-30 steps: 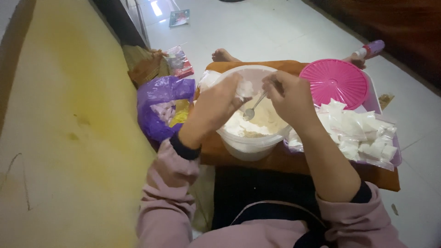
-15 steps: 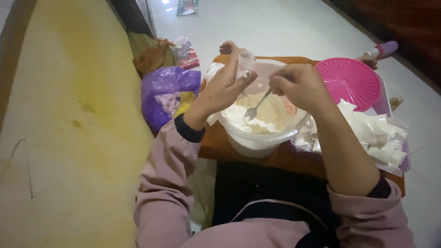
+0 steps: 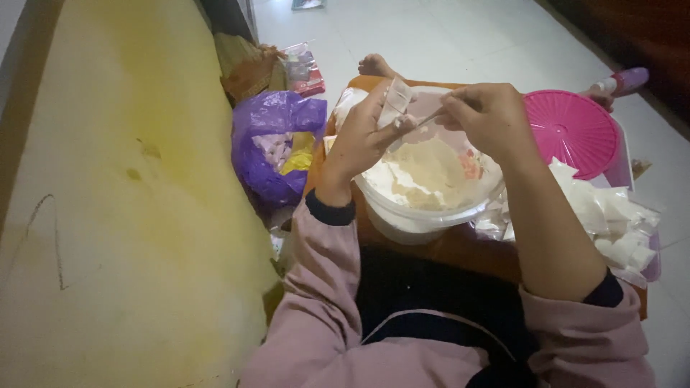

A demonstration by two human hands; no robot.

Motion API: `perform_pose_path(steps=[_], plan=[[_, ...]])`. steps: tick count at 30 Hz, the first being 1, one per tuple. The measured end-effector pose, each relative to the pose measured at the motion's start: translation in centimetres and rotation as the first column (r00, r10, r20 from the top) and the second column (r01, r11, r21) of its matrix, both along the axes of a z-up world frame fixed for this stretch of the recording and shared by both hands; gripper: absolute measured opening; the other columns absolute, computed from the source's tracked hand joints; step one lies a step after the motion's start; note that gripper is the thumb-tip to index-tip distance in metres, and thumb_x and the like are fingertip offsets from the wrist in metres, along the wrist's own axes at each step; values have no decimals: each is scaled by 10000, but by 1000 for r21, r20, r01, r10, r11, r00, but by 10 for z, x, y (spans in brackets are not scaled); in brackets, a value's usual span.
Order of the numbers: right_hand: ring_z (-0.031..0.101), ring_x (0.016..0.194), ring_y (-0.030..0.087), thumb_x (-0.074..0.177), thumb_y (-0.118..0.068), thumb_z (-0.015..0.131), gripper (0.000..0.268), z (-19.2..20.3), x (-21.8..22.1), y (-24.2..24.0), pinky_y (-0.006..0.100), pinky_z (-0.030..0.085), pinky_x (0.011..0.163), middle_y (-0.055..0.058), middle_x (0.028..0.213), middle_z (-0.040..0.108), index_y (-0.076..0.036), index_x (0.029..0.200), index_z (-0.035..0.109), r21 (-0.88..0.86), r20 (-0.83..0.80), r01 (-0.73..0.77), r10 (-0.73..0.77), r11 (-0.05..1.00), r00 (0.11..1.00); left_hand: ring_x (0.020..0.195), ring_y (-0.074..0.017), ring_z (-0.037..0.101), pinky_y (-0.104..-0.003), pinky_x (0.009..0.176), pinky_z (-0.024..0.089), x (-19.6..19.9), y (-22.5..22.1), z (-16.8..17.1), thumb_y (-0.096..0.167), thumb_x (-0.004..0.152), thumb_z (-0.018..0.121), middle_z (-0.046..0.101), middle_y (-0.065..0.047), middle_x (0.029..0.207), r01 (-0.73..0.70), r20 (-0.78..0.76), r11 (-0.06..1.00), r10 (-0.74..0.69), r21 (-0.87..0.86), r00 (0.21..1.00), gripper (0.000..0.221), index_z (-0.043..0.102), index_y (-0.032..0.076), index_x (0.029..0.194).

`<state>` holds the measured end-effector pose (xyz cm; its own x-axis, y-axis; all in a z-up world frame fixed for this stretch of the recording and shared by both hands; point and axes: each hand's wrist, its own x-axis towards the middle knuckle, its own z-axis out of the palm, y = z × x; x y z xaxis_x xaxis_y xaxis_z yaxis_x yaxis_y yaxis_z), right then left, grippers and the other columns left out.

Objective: The person sitting on the floor scoops white powder from a large plastic bowl into small individual plastic bags using a spoon.

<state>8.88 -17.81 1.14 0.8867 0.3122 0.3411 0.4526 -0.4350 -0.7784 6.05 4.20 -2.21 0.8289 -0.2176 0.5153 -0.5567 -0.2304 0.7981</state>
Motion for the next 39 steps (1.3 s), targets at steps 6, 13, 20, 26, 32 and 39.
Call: perform_pose_path(steps=[6,13,20,26,32,39], plan=[[741,903,390,1063,-23,630,201,-8,6,-1,446,613,781,309,967,716,126,1171,711,36,38,3,-4,999,999,1046,-286,682,-469,967,522,-1,0,-2,556,969,637,716,-129,1060,-28,-45,1000,28,12,999,471,613,160,1222],[745,853,409,1070,19,603,202,-6,2,-1,476,620,754,312,893,714,188,1144,686,45,86,35,-39,998,996,984,-321,692,-473,918,545,-4,-2,3,548,962,626,709,-159,1011,-40,-44,999,41,15,998,475,606,128,1182],[756,752,261,1097,-69,604,216,-10,5,-7,354,617,692,167,784,719,118,1150,697,48,142,173,-178,984,974,1020,-337,699,-503,937,550,-3,-1,4,684,927,586,710,-180,1032,-61,-34,996,63,59,997,627,604,129,1217],[721,703,238,1110,39,636,132,-13,23,-44,296,562,588,187,802,700,146,1123,712,168,331,174,-222,970,917,974,-286,691,-418,877,528,-11,-4,12,650,894,588,711,-157,1062,-69,-21,994,71,87,997,655,570,88,1230],[744,694,211,1148,119,676,85,11,33,-80,246,618,583,191,846,703,181,1185,722,216,420,198,-274,956,865,1052,-286,698,-338,887,530,-10,-7,10,487,839,695,697,-183,1215,-134,4,959,137,248,991,703,569,-12,1318],[676,714,206,1228,126,648,104,31,40,-94,273,595,674,178,894,668,196,1245,723,279,448,68,-192,958,873,1172,-321,653,-370,971,494,-5,-12,7,540,790,711,657,-206,1329,-211,12,870,230,446,973,823,559,-27,1366]])
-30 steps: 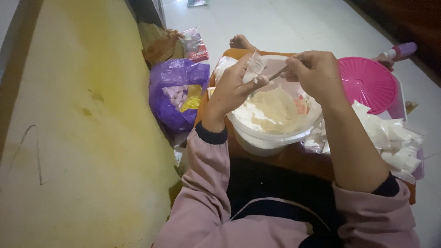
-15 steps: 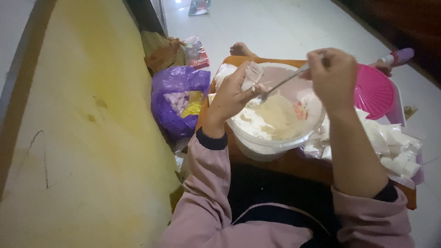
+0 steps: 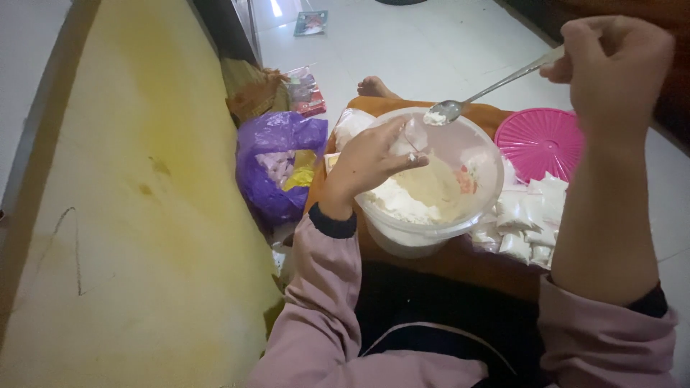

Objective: The person sitting on the floor scoops white powder from a large plastic bowl into small individual plastic bags using a spoon.

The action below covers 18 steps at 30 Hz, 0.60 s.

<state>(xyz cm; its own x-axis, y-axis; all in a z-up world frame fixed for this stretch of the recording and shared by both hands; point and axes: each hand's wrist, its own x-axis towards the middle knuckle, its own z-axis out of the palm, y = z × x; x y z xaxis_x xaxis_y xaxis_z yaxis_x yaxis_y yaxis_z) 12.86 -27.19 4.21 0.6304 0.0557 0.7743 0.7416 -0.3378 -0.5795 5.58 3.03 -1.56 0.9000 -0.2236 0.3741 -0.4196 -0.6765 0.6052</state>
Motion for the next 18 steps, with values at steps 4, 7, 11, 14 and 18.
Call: perform_pose_path(steps=[4,7,11,14,18], plan=[[691,744,217,1244,145,637,104,4,-5,2,282,627,702,201,952,692,198,1237,727,2,44,-4,4,1000,999,1080,-320,683,-371,929,503,-5,-2,8,512,796,714,699,-212,1232,16,10,1000,-16,-2,1000,760,590,-48,1296],[696,755,251,1271,173,645,84,8,-15,12,318,634,705,241,971,697,233,1268,703,-39,108,-7,11,999,994,1006,-291,691,-361,886,510,1,-2,2,488,807,715,720,-170,1166,11,12,1000,-11,-12,1000,677,616,-19,1246],[721,749,352,1251,285,639,40,17,-42,39,355,594,601,336,905,663,305,1218,651,-234,290,-20,90,972,953,893,-271,689,-358,809,525,0,-2,4,534,831,681,721,-168,1069,-11,20,1000,11,-9,1000,680,625,-17,1226],[622,708,294,1170,223,725,22,17,-67,57,342,483,596,274,905,687,237,1160,712,-266,358,5,94,964,929,726,-210,665,-332,705,509,-5,-1,11,477,871,646,731,-98,892,19,27,995,-17,-103,1000,505,649,36,1117],[677,740,276,992,283,832,231,26,-87,72,317,502,610,248,906,703,182,1125,672,-346,364,-101,233,933,902,670,-166,616,-304,652,481,-9,-1,16,418,928,596,685,-51,790,64,-9,980,-67,-188,998,366,634,58,978]])
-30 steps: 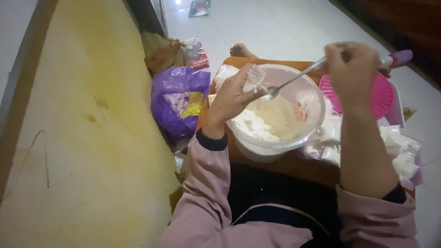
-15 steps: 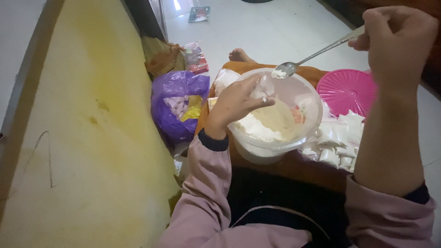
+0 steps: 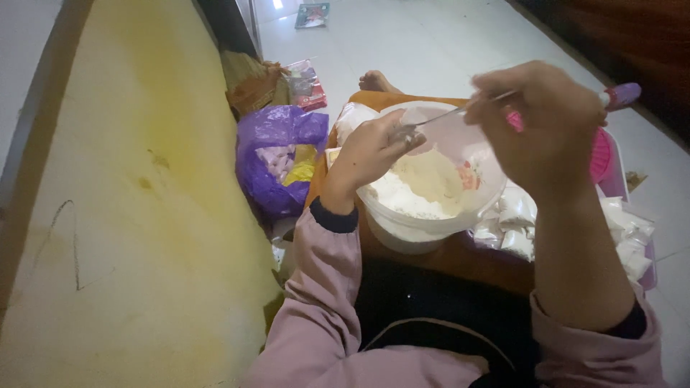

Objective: The person sitting on the floor scoops white powder from a large plastic bowl into small individual plastic bags using a spoon.

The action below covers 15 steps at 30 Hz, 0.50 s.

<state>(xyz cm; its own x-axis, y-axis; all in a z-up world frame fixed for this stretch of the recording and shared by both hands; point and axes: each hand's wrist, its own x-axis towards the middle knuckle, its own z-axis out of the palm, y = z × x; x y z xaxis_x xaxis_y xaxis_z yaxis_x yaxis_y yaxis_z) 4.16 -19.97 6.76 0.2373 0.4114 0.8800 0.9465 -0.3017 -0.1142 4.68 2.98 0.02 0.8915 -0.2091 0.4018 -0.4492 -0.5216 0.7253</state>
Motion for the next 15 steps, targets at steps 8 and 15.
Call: perform_pose_path(steps=[8,15], plan=[[530,736,223,961,232,801,165,4,-16,-4,322,412,649,191,957,625,115,1034,709,-18,-76,-28,27,999,997,684,-142,635,-273,632,473,2,2,-3,331,939,594,725,-54,851,21,-21,998,-23,-62,1000,352,681,39,1116],[488,749,219,996,205,800,175,4,-12,-22,338,392,672,176,954,606,80,971,680,6,-14,-32,32,999,999,610,-129,608,-258,557,472,6,2,-8,218,978,530,691,-32,743,-14,-47,996,9,-88,999,244,691,39,938]])
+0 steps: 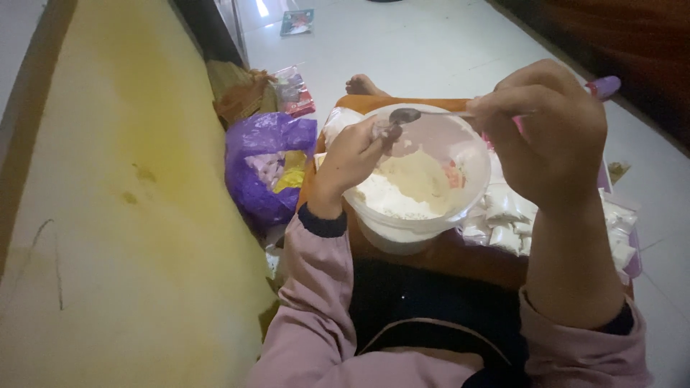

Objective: The person sitting on the floor scoops white powder from a large plastic bowl into small individual plastic bags using a spoon.

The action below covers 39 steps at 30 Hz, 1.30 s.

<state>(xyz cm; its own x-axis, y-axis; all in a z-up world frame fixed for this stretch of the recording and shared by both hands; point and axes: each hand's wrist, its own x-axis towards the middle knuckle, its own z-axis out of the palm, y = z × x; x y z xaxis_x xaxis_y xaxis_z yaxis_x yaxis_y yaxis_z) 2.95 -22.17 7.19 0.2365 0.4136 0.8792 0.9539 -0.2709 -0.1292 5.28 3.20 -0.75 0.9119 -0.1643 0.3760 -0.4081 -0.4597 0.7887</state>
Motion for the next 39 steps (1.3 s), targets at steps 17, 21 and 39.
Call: perform_pose_path(steps=[17,21,39], plan=[[716,744,268,918,-57,702,38,-73,61,57,378,555,698,84,776,713,-60,948,726,-96,-579,228,-240,969,779,1092,-437,670,-554,961,498,-16,-2,22,477,978,593,736,-195,1045,-46,-70,982,59,184,996,397,607,120,1149],[756,831,182,954,-184,688,135,-81,73,54,306,574,784,-3,809,785,-143,1065,754,-381,-699,223,-438,897,566,1120,-467,655,-578,949,509,-20,-4,24,355,978,630,719,-247,1118,-43,-54,994,49,104,997,339,623,65,1154],[751,667,142,1005,-192,658,155,-91,84,49,267,581,659,13,696,754,-70,928,714,-207,-698,192,-282,959,658,1032,-431,676,-556,880,506,-18,-8,22,306,945,699,708,-229,1028,-8,-9,997,9,74,1000,305,628,62,1114]])
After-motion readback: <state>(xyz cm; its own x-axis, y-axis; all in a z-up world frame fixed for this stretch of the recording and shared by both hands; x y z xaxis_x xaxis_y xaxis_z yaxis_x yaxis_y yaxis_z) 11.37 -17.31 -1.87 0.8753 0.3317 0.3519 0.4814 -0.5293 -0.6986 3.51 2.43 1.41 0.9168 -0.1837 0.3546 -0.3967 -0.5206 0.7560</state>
